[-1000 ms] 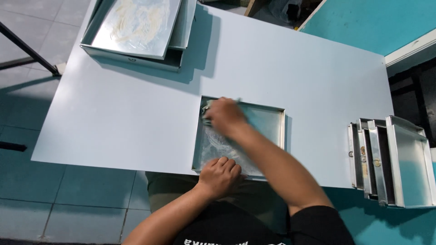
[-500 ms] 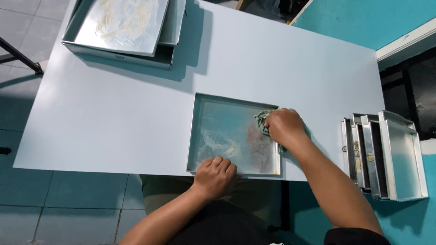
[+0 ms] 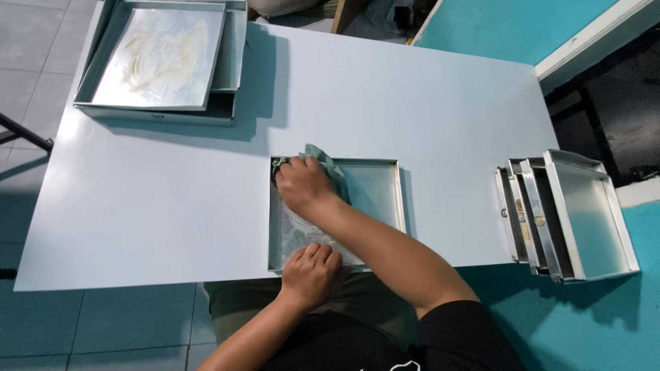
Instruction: The person wipes the surface of a rectangular metal tray with a cloth, then flips it over to wipe the other side. The tray is placed on a white table alongside other similar trays.
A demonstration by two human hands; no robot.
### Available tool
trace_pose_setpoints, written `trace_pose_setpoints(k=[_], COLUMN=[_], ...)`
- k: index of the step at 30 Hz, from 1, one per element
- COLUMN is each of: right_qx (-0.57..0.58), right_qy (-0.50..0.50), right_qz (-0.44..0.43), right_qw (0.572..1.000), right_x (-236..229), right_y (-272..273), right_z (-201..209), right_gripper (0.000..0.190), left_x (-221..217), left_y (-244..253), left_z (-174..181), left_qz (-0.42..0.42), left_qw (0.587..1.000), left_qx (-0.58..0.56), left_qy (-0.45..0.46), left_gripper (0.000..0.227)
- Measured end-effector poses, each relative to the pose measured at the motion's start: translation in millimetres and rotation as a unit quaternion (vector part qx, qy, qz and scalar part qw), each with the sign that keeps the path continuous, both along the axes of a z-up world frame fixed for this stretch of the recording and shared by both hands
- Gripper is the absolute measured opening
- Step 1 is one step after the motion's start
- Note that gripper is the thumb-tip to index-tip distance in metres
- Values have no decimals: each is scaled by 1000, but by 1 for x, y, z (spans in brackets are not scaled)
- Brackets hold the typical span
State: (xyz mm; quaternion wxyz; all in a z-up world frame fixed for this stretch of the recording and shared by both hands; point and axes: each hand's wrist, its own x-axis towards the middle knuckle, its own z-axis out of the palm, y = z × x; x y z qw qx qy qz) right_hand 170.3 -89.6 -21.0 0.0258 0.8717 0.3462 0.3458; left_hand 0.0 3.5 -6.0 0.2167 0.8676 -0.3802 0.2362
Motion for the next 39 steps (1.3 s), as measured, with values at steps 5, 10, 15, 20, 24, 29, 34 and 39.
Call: trace_pose_setpoints(k=[5,10,15,20,24,29,34,39], right_qx=[-143,-238,-177,-214,-215,-186,-79,-184], right_qy=[228,274,457,461,406,273,356,423], right_qz=[-191,-324,-315,-179,-129,-208,-246,-149], right_qw=[944,874,813,842,879,921,898,875], right_x=[-22,-18,-59,-148,-144,-64,-39,-104], right_y=[-66,-175,-165,-128,-151,-173,-164,-144], right_z=[50,35,83,118,99,82,85,82], right_gripper=[20,18,18,15,14,10,20,21], left_x=[-2,-3,-4,0,1,0,-4,-2], left_y=[-4,-7,-7,-2,-1,0,-3,-4], left_z=[7,4,0,8,-3,6,10,10], left_qz=[22,25,32,18,-7,-16,6,23], left_qw=[999,997,999,999,1000,1000,999,998], left_qx=[-30,-64,-34,-44,-15,-20,-42,-60], left_qy=[27,30,21,12,13,14,13,-7], left_gripper=[23,29,28,26,17,17,27,30])
